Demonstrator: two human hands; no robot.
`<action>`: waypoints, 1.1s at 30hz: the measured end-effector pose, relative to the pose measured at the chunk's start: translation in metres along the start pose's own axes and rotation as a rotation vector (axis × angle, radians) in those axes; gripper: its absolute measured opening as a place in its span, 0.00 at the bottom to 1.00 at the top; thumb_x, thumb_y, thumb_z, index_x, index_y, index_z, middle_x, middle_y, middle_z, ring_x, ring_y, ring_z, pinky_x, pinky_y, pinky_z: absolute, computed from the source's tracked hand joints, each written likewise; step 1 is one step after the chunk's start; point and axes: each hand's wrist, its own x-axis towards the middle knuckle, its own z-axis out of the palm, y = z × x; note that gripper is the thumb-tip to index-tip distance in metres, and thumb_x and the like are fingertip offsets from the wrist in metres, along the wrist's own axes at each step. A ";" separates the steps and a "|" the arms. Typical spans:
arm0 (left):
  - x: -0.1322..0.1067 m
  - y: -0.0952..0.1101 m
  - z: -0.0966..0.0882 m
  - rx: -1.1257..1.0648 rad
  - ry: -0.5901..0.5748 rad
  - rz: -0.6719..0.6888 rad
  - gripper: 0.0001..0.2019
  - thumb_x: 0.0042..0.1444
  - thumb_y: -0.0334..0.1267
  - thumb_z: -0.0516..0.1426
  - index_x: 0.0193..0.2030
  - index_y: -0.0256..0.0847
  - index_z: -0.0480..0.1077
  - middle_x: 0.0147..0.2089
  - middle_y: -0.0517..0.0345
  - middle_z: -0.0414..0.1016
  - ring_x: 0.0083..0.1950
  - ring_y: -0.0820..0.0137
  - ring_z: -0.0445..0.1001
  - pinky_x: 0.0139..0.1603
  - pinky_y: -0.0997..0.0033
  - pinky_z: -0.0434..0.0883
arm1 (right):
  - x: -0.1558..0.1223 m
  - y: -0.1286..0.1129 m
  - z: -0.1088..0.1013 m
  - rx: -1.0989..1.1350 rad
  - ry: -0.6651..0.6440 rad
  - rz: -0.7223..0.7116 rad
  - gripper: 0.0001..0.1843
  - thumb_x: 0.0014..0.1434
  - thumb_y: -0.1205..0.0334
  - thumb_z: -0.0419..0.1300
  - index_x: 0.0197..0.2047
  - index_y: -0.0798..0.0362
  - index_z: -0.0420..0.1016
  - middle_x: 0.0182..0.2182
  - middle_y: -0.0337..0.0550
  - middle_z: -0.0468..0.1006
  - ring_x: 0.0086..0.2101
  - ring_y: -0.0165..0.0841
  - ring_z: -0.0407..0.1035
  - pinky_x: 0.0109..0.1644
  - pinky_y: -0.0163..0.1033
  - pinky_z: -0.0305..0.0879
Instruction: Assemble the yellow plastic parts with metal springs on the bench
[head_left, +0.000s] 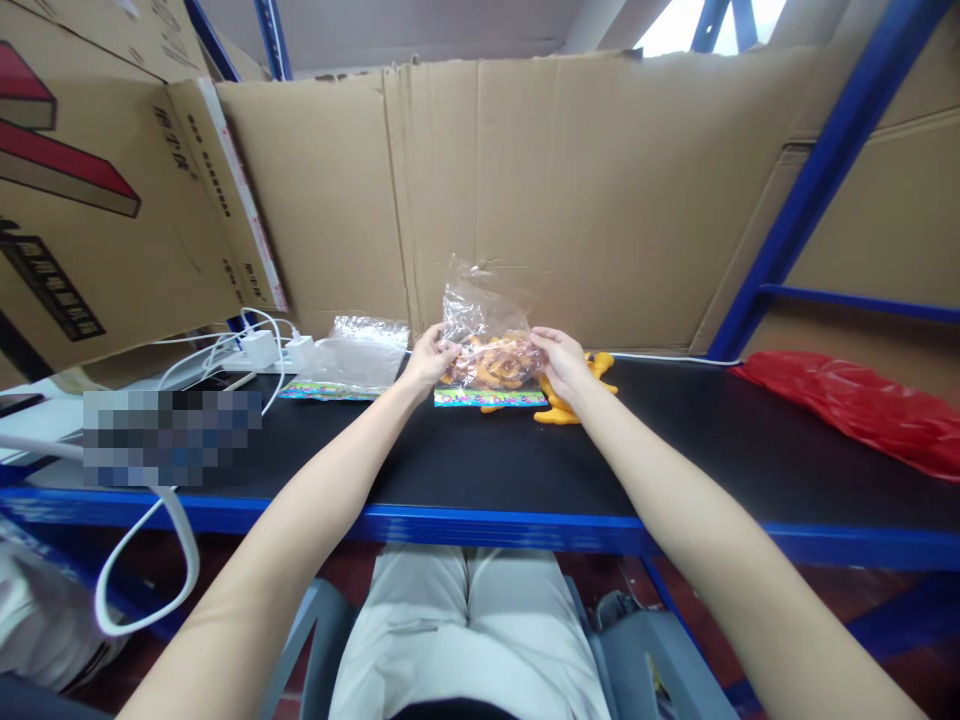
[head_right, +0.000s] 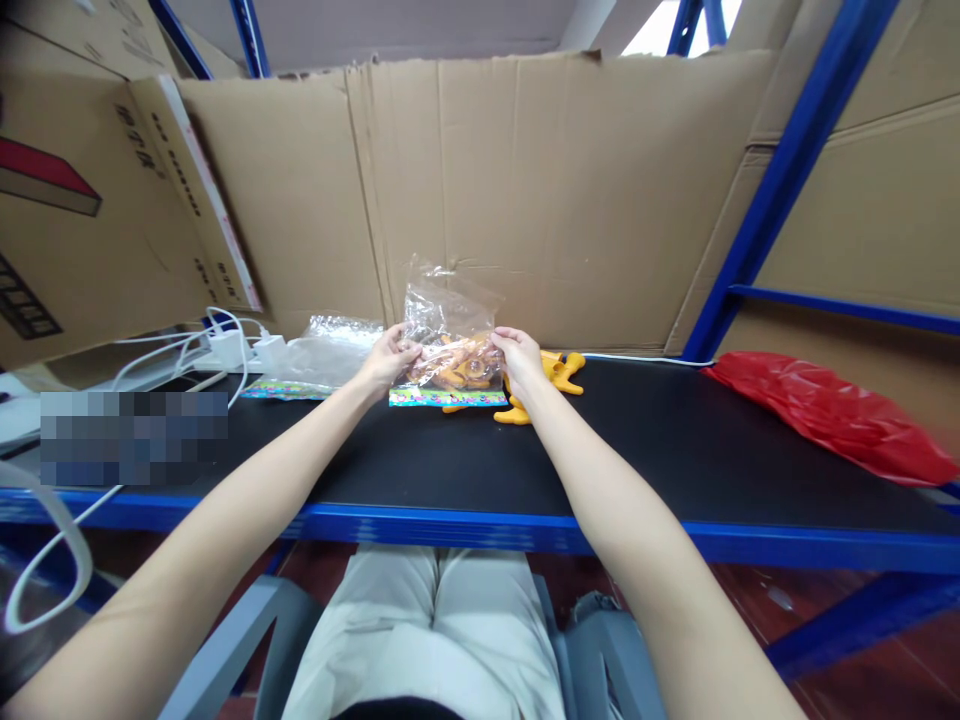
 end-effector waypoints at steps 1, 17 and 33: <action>0.000 0.000 0.000 -0.005 -0.003 -0.008 0.26 0.47 0.27 0.60 0.54 0.36 0.59 0.22 0.68 0.68 0.18 0.80 0.65 0.19 0.81 0.59 | 0.001 0.001 -0.001 0.011 0.009 -0.005 0.07 0.46 0.72 0.61 0.29 0.51 0.70 0.22 0.33 0.71 0.23 0.25 0.66 0.27 0.32 0.65; -0.007 0.006 0.003 -0.189 -0.265 -0.162 0.18 0.52 0.25 0.56 0.50 0.39 0.67 0.38 0.53 0.76 0.35 0.71 0.75 0.37 0.72 0.71 | 0.010 -0.003 -0.010 -0.023 -0.013 -0.093 0.13 0.42 0.60 0.66 0.23 0.49 0.64 0.20 0.34 0.65 0.21 0.28 0.62 0.24 0.36 0.64; 0.001 0.004 -0.001 0.050 0.098 -0.010 0.09 0.54 0.40 0.58 0.30 0.36 0.68 0.21 0.65 0.64 0.16 0.81 0.61 0.16 0.80 0.61 | -0.006 -0.005 0.002 -0.022 -0.068 -0.060 0.13 0.43 0.65 0.65 0.24 0.51 0.61 0.20 0.33 0.69 0.21 0.25 0.63 0.23 0.32 0.61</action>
